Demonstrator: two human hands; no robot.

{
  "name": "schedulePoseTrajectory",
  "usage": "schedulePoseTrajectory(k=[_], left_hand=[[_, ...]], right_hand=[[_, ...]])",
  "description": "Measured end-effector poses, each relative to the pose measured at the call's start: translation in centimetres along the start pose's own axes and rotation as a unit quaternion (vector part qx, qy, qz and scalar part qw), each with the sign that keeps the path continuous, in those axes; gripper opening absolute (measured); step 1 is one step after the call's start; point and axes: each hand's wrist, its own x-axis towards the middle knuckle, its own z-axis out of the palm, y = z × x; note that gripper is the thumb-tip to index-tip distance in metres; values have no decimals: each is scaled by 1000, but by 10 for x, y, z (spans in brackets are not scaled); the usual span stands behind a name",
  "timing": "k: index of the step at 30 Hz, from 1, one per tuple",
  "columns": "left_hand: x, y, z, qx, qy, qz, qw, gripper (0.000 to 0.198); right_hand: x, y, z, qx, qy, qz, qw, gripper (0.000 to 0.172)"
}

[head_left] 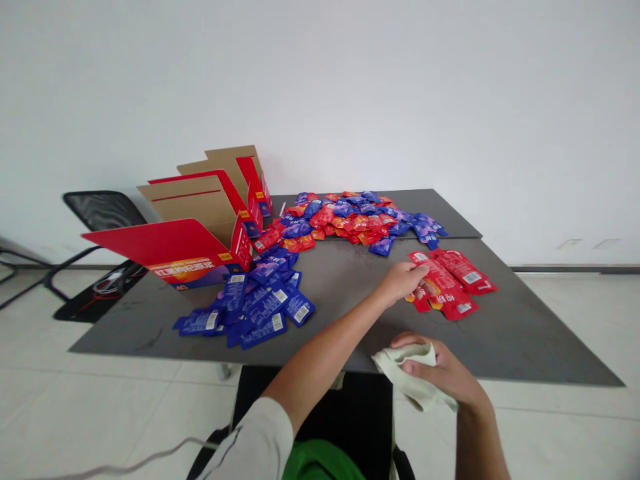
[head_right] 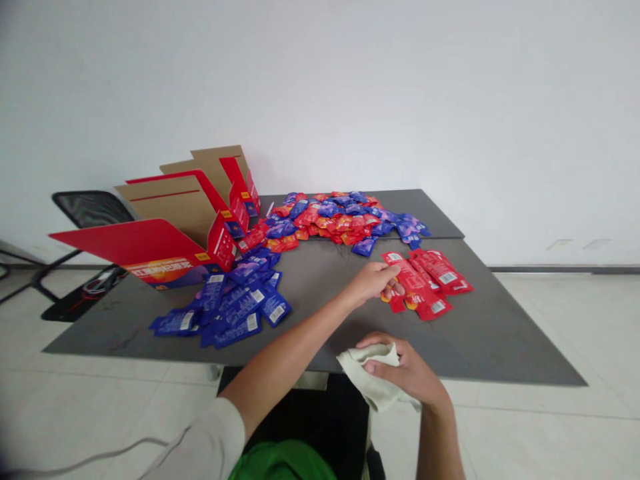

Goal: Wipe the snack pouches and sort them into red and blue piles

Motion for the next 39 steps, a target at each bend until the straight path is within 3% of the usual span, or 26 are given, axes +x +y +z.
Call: schedulePoseTrajectory(k=[4,7,14,20,26,30,35,39], left_hand=[[28,-13,5,68,22,7,997,36],[34,-30,3,143,26,7,989,34],[3,-51,-10,314,107,58,942,32],[-17,-53,-22,410,120,94,899,37],[21,-33,-47,470,202,83,855,37],[53,-32,-59,506,220,65,832,40],[69,-41,-64,544,221,74,806,39],[80,-41,-58,568,236,81,784,48]], right_hand=[[-2,0,0,22,-8,-1,1000,43],[-1,-1,-1,30,-11,-8,999,39],[-1,11,-6,66,-11,-2,998,40],[-1,12,-8,70,-4,12,997,40],[1,12,-7,52,-4,0,999,38],[0,15,-6,60,4,-3,998,39],[1,17,-6,108,-4,-8,994,39],[2,20,-8,120,-8,-10,993,41]])
